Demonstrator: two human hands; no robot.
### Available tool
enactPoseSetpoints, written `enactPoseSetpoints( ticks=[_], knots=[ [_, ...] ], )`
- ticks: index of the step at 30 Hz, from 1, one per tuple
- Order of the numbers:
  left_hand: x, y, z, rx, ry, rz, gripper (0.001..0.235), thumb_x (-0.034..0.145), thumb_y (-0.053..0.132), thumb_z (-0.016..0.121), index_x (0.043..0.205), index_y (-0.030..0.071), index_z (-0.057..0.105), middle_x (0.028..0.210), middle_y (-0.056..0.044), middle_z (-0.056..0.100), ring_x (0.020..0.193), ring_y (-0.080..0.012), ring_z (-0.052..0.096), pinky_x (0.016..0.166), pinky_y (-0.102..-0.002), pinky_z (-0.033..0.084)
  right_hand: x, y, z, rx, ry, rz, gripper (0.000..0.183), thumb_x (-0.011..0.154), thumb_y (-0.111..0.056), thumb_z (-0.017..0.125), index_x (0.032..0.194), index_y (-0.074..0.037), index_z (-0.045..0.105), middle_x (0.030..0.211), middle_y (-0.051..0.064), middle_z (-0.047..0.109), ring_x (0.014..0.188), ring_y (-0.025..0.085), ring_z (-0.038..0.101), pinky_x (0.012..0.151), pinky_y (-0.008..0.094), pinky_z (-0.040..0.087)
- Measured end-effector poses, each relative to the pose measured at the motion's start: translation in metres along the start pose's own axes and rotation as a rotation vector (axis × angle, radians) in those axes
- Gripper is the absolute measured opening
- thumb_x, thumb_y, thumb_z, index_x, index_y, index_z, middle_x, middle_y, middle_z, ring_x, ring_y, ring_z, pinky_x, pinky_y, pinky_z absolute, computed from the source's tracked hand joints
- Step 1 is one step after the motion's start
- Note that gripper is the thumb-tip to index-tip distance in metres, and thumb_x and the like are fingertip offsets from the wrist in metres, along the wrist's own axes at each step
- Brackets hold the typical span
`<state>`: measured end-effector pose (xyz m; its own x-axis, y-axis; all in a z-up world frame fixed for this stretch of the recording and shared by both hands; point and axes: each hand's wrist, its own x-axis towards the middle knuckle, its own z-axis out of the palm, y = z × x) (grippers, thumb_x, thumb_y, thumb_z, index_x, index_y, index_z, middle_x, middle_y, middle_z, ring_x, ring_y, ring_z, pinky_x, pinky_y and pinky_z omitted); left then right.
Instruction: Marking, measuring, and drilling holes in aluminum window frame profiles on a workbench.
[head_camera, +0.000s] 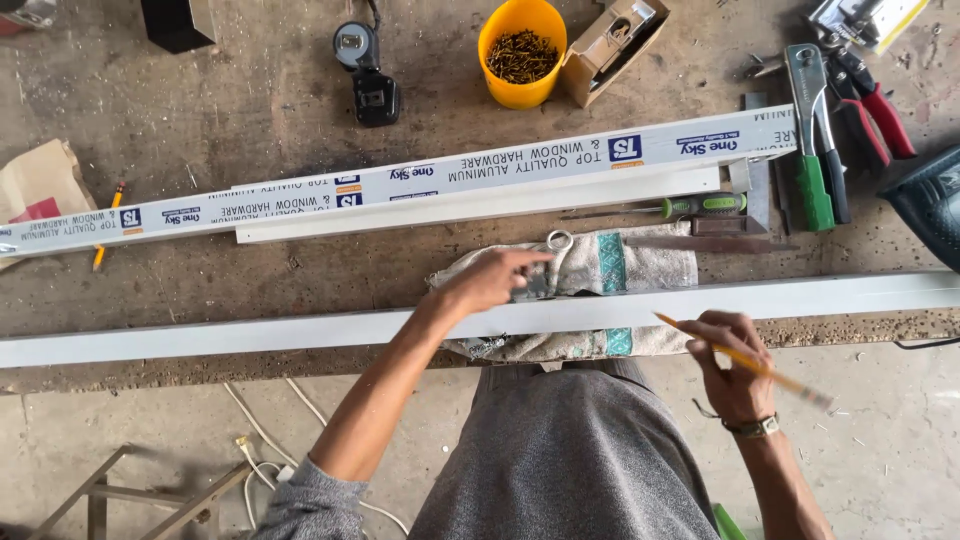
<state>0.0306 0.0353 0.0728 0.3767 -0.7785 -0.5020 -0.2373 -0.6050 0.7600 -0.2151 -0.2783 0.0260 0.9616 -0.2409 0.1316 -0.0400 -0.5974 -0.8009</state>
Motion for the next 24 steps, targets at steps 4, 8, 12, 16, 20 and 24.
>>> enactPoseSetpoints(
  ticks=[4,8,12,16,20,24],
  knots=[
    [0.003,-0.064,0.002,0.047,0.279,-0.072,0.054,0.093,-0.017,0.056,0.137,0.011,0.067,0.111,-0.017,0.07,0.095,-0.027,0.068,0.089,-0.039,0.057,0.035,0.001,0.002,-0.134,0.006,-0.039,0.02,0.11,-0.018,0.055,0.104,-0.018,0.074,0.09,0.002,0.07,0.085,0.027,0.07,0.079,0.038,0.054],
    [-0.005,-0.091,0.011,0.092,0.356,-0.13,0.055,0.091,-0.019,0.055,0.135,0.012,0.068,0.108,-0.014,0.069,0.094,-0.0231,0.067,0.086,-0.036,0.058,0.076,0.02,0.034,-0.377,-0.077,-0.165,0.008,0.099,-0.022,0.071,0.106,-0.02,0.072,0.086,-0.001,0.067,0.086,0.024,0.07,0.082,0.039,0.052],
    [-0.022,-0.091,0.021,0.106,0.474,-0.146,0.049,0.097,-0.008,0.055,0.139,0.014,0.066,0.116,-0.014,0.067,0.106,-0.0296,0.069,0.093,-0.042,0.057,0.098,0.028,0.062,-0.507,-0.27,-0.063,0.022,0.099,-0.036,0.067,0.116,-0.022,0.072,0.091,0.002,0.068,0.094,0.024,0.07,0.091,0.043,0.051],
    [-0.032,-0.116,0.044,0.182,0.646,-0.154,0.039,0.104,0.013,0.057,0.142,0.018,0.064,0.127,-0.008,0.064,0.118,-0.0287,0.064,0.105,-0.048,0.048,0.101,0.052,0.073,-0.53,-0.252,-0.068,0.031,0.099,-0.034,0.064,0.129,-0.031,0.068,0.106,-0.001,0.067,0.11,0.022,0.067,0.095,0.041,0.051],
    [-0.061,-0.111,0.071,0.022,0.754,-0.202,0.036,0.105,0.011,0.055,0.139,0.015,0.066,0.12,-0.011,0.069,0.115,-0.0252,0.066,0.106,-0.046,0.047,0.089,0.032,0.055,-0.464,-0.119,-0.075,0.039,0.097,-0.03,0.07,0.136,-0.029,0.068,0.124,0.002,0.066,0.122,0.025,0.062,0.105,0.047,0.048],
    [-0.09,-0.093,0.093,-0.037,0.974,-0.122,0.033,0.101,0.007,0.06,0.133,0.01,0.069,0.115,-0.013,0.072,0.112,-0.0269,0.067,0.106,-0.047,0.047,0.061,0.025,0.034,-0.359,0.027,-0.01,0.031,0.104,-0.025,0.067,0.134,-0.02,0.07,0.12,0.009,0.067,0.116,0.029,0.064,0.099,0.048,0.05]
  ],
)
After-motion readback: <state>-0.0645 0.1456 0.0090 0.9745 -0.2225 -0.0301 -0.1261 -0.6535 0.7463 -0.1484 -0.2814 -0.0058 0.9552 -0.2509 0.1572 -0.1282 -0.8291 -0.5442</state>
